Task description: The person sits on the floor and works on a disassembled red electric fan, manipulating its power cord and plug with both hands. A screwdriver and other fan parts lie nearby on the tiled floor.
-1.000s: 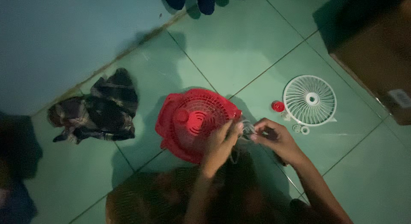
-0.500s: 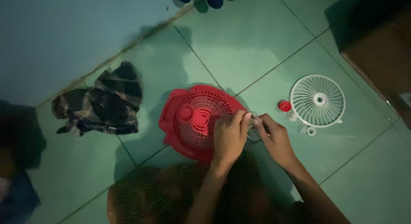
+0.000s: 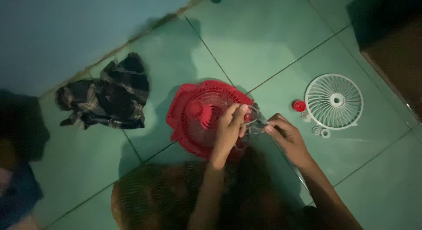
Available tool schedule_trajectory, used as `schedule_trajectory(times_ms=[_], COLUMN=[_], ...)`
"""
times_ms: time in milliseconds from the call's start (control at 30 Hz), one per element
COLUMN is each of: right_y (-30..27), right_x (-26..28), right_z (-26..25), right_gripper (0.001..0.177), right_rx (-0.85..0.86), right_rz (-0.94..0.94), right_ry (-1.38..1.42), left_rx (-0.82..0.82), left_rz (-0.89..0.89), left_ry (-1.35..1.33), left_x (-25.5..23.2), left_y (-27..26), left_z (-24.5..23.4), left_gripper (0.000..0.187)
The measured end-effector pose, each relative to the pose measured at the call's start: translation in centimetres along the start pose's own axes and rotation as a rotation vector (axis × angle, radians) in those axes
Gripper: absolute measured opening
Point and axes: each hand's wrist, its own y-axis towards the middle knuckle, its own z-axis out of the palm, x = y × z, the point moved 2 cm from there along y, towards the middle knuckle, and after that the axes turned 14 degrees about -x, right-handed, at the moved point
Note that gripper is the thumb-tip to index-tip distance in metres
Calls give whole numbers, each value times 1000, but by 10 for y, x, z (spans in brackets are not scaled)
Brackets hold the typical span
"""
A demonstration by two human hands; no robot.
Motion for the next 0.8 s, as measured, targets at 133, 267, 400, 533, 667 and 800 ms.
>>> schedule_trajectory(times_ms=[133, 267, 400, 533, 667, 800], right_y=[1, 5, 13, 8, -6, -17], right_x=[3, 17, 34, 35, 13, -8], right_z=[-4, -4, -5, 0, 3, 8], right_gripper=[21, 27, 23, 21, 19, 18], right_rx=[-57, -71, -66, -139, -200, -236], right_rz=[253, 354, 272, 65, 84, 292], right_ry=[-6, -11, -190, -379, -259, 215], left_rx=[-35, 9, 4, -52, -63, 1], left_rz=[37, 295, 584, 551, 286, 135], left_ry=[143, 568, 615, 597, 513, 358], left_x=[-8, -17, -20, -13, -6, 0], left_y=[-8, -21, -29, -27, -19, -17], left_z=[8, 19, 28, 26, 22, 15], left_gripper=[36, 34, 31, 33, 36, 34])
